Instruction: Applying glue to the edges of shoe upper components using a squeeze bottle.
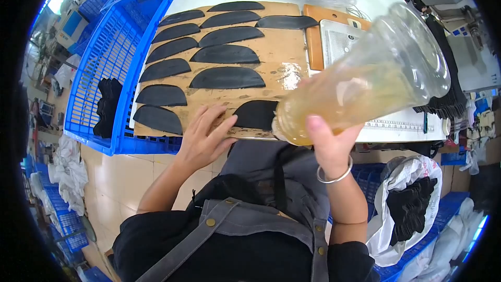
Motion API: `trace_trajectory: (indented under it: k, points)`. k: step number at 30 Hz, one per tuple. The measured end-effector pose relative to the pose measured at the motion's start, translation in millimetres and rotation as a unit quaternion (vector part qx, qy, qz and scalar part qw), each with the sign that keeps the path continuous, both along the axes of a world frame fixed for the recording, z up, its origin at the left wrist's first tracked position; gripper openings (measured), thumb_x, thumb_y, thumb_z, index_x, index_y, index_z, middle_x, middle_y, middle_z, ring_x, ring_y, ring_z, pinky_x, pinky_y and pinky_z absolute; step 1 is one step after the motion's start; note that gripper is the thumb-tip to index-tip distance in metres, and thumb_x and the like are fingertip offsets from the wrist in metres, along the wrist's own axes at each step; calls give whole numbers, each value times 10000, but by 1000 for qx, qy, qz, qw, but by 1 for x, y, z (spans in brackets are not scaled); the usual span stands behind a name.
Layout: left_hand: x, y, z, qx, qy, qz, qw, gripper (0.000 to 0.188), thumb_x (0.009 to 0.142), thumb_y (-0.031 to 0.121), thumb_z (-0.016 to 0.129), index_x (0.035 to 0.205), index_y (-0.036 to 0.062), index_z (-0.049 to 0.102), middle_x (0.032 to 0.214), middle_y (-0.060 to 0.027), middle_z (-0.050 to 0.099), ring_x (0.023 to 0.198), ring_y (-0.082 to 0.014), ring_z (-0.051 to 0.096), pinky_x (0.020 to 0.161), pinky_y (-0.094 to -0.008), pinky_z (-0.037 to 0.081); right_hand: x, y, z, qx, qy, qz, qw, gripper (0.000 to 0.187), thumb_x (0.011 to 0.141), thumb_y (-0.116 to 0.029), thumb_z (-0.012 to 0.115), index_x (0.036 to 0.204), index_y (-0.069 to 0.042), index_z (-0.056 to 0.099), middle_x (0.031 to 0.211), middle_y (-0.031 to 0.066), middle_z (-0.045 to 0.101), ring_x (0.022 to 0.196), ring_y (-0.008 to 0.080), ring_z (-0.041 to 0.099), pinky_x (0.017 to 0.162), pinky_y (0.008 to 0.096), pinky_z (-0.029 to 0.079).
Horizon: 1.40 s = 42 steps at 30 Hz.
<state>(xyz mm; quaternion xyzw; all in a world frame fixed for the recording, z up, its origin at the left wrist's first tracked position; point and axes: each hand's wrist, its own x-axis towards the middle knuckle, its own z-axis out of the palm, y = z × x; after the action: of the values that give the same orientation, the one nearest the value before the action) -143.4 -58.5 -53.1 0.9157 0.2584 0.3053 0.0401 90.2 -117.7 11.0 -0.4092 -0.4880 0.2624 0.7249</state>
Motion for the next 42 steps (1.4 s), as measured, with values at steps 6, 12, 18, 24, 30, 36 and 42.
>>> trace_trajectory:
  k: [6,12,18,24,30,36,42]
  points:
    - [0,7,-11,48,-91,-61,993,445,638,114,752,1036,6,583,1018,-146,585,934,-304,594,842,-409,488,-40,24,-8,-20,-134,16,991,686,706,-163,717,1255,11,343,1094,160,528,1006,278,558,883,402,458]
    - [-3,8,-14,70,-104,-60,990,362,664,147,739,961,-8,601,987,-116,594,1006,-280,578,844,-388,499,-63,38,-13,8,-268,36,963,546,582,-164,796,1028,20,540,943,104,609,820,179,612,716,303,494]
    - [0,3,-5,70,-88,-34,993,319,662,120,718,939,8,607,977,-100,601,984,-262,588,829,-354,500,-64,36,-37,-68,-313,13,947,775,551,-240,828,1167,21,435,1031,137,577,864,235,617,742,317,496]
    - [2,2,-5,79,-91,-24,992,295,667,106,705,933,19,613,979,-96,604,988,-250,586,834,-342,490,-63,36,-29,-66,-279,-1,958,837,541,-241,828,1206,18,390,1067,144,554,890,238,606,757,317,489]
    - [4,0,-9,54,-80,-25,995,313,667,114,716,947,19,615,989,-105,606,981,-266,588,845,-348,479,-59,34,-26,-75,-245,-28,966,801,553,-195,797,1205,19,385,1082,162,530,932,249,586,794,324,472]
    - [5,1,-12,28,-72,-25,997,358,672,121,727,996,19,612,993,-104,605,989,-275,584,837,-346,477,-28,26,-14,9,-242,-137,961,688,578,-151,787,1149,20,443,984,117,581,845,200,604,750,303,487]
    - [1,1,-11,34,-84,-20,996,370,664,108,730,1001,16,612,993,-113,614,984,-294,591,800,-345,491,13,-23,-2,-107,-327,-289,893,650,644,-92,772,1181,33,429,1091,134,538,975,199,564,849,320,462]
